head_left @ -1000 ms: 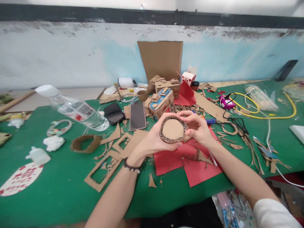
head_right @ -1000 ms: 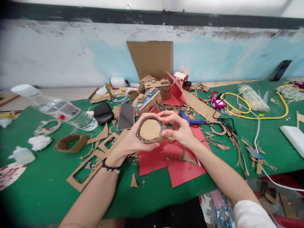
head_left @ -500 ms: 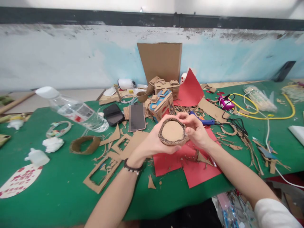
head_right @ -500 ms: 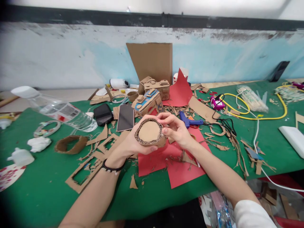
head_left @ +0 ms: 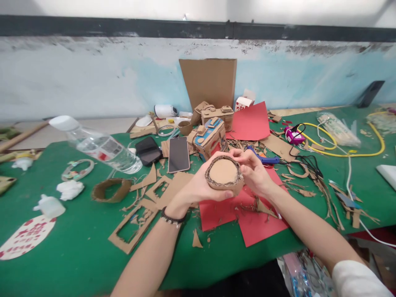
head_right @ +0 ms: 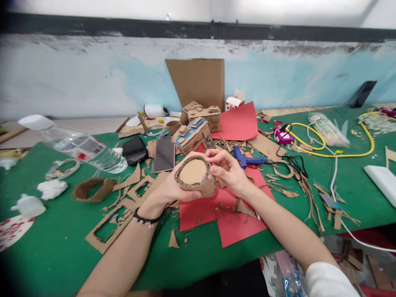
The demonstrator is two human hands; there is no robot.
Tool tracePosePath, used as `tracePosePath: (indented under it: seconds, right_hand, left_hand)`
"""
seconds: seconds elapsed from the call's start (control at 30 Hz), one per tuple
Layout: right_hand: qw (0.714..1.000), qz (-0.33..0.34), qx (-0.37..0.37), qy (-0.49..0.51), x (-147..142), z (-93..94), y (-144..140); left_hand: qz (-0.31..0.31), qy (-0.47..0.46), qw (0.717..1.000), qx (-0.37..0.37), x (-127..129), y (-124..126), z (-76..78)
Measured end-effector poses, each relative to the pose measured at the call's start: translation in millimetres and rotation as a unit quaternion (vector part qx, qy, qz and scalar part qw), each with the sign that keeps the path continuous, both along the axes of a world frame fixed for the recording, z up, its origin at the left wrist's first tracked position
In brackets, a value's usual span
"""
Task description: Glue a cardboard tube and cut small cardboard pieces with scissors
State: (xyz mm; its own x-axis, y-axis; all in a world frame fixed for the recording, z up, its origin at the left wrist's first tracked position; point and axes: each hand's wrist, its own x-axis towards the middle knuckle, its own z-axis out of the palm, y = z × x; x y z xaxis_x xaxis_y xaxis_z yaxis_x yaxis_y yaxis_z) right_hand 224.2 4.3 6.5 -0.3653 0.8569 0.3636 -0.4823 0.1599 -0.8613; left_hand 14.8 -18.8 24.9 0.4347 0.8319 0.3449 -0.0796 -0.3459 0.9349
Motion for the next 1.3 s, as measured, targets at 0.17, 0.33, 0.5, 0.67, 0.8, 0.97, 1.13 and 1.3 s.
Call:
tracePosePath:
  seconds: [0.17,0.33,0.5,0.67,0.8,0.97,1.13,1.3]
  right_hand:
    - [1.0,-0.023,0.007,-0.006,3.3,1.3,2.9]
    - [0.999,-0.045,-0.017,-0.013,-0.5,0.5,2.5]
    - [0.993,-0.078,-0.039,-0.084,3.4,1.0,5.6]
    - [0.989,-0.107,-0.021,-0.102,8.7,4.3,8.1]
    - [0.98,-0.177,0.039,-0.087,8.4,8.0,4.8]
    - [0.976,-0.194,0.071,-0.066,2.8,8.1,-2.8]
    - [0.983,-0.162,0.075,-0.051,-3.4,4.7,-7.0]
    - [0.985,-0.153,0.058,-0.059,-2.0,4.9,-8.4]
  left_hand:
    - [-0.019,-0.049,0.996,-0.079,1.8,0.2,-4.1]
    - [-0.023,-0.113,0.98,-0.163,9.1,0.1,-10.1]
    - [0.065,-0.135,0.976,-0.16,13.2,7.3,-18.2]
    - [0.087,-0.098,0.985,-0.108,15.5,10.5,-12.2]
    - [0.086,-0.116,0.985,-0.09,19.9,9.7,-8.8]
    - [0.092,-0.103,0.99,-0.018,30.4,0.9,-7.5]
    - [0.146,-0.074,0.986,0.02,33.7,-3.9,-6.4]
    - [0.158,-0.083,0.982,0.053,30.8,-0.4,-8.9]
